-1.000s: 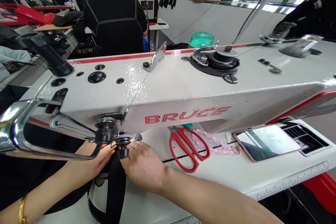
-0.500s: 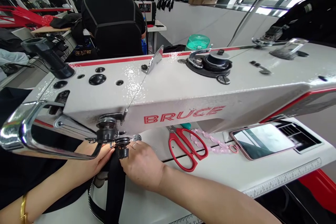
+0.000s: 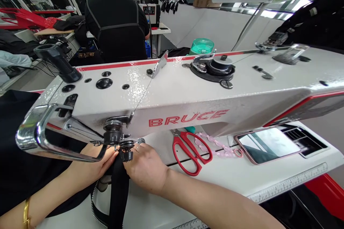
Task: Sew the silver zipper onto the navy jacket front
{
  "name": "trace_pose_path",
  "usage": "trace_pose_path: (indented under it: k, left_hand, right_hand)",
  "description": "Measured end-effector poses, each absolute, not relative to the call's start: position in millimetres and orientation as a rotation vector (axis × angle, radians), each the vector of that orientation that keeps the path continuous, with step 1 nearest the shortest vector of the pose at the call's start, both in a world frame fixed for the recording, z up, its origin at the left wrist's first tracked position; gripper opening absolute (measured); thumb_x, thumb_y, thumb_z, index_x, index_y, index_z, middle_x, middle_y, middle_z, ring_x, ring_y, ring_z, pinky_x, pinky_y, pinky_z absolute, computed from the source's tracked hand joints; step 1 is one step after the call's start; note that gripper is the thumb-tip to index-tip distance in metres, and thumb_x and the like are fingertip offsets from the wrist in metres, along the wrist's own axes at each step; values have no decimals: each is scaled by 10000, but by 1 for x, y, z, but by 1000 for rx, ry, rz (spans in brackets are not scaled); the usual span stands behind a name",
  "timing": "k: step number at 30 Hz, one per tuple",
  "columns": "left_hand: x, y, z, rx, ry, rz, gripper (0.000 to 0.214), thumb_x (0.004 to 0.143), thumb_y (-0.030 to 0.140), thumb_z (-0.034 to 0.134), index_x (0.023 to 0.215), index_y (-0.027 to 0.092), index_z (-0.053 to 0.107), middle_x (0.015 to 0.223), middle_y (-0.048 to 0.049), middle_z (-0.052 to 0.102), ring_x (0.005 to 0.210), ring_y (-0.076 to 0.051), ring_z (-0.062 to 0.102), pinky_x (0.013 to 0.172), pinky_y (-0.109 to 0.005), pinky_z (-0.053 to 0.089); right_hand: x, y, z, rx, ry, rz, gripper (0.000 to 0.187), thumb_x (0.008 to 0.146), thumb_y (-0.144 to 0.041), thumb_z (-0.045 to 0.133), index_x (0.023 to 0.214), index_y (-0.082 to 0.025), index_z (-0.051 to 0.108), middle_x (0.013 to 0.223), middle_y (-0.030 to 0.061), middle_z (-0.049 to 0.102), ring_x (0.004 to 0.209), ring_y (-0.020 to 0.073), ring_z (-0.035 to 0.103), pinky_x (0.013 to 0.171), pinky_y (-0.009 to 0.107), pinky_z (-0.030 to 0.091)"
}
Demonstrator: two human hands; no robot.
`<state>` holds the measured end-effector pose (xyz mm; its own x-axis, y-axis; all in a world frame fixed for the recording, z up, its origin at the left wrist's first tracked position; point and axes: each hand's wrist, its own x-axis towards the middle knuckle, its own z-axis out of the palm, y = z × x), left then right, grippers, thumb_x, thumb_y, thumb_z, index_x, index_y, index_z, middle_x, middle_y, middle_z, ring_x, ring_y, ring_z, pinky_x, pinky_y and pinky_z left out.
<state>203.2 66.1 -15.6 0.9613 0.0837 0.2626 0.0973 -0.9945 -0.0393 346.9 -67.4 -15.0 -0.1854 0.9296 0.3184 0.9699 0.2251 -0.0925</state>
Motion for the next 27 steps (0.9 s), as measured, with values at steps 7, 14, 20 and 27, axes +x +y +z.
trace_pose_path:
  k: [7,14,20,27]
  left_hand:
    - [204,63,-11,-2999,-182,-430,227,851,193,409,727,189,599,664,-26,552,658,-182,470,598,-290,340]
    - [204,65,-14,-2945,-198,-394,261,866,232,383,791,184,628,668,-34,566,645,-185,478,609,-301,368]
    - [208,64,-11,-2893,-244,-374,292,868,235,373,703,172,606,604,-35,535,608,-185,479,578,-302,362]
    - [212,61,-1,-3091,-395,-249,307,894,289,326,912,179,612,755,-51,607,783,-210,541,679,-347,424]
  right_hand:
    - [347,-67,-15,-1795,-2215,-184,125,743,-55,427,762,-151,504,755,53,562,693,170,494,634,283,397]
    - [346,-65,-16,-1884,-2224,-103,97,760,-69,458,782,-146,513,780,62,564,743,173,508,665,285,414]
    - [346,-64,-15,-1917,-2189,-12,92,791,-113,461,819,-143,544,794,68,565,804,194,510,706,302,409]
    - [340,-64,-11,-2122,-1942,17,129,828,-172,425,770,-167,540,773,68,553,812,204,489,691,309,372]
